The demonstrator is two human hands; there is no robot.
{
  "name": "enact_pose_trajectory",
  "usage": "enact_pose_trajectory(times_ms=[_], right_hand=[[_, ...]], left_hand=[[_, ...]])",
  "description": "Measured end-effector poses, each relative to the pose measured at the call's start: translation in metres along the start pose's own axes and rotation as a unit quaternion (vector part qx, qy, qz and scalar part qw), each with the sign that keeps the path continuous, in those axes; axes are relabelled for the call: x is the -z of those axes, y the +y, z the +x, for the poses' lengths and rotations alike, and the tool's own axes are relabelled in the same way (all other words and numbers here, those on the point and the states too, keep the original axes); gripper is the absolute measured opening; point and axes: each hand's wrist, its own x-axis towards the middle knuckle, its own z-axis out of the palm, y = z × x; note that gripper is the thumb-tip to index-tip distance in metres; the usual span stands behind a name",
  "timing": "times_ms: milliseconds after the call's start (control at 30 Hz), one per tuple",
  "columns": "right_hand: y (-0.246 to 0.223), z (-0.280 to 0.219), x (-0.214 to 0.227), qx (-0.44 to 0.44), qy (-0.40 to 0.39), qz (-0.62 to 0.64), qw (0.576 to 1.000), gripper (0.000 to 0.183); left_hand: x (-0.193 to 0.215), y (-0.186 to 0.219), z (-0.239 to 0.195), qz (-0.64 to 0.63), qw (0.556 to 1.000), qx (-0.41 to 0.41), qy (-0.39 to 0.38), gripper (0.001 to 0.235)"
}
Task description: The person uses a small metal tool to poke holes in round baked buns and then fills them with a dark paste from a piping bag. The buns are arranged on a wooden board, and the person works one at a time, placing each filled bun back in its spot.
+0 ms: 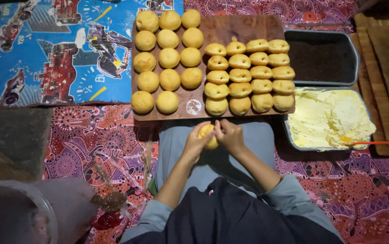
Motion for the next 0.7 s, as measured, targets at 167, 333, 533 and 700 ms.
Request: enact_pose_trajectory(times_ms=[167,333,533,700], right_hand=[[0.0,0.018,0.02,-0.066,-0.023,0.049,0.996,0.021],[0.019,0.026,0.074,-0.182,0.095,0.055,0.977,0.02],[0.055,-0.011,0.113,-0.267,0.128,0.043,0.954,0.027],[0.085,-0.06,0.139,-0.34,0.152,0.016,0.928,0.023]], left_hand=[[0.022,0.034,0.022,0.508,0.84,-0.178,-0.069,0.086],[0.059,0.067,0.102,0.624,0.732,-0.229,-0.149,0.075],[0.073,0.063,0.129,0.659,0.701,-0.198,-0.19,0.072],[0.063,0.065,0.109,0.703,0.67,-0.195,-0.139,0.078]])
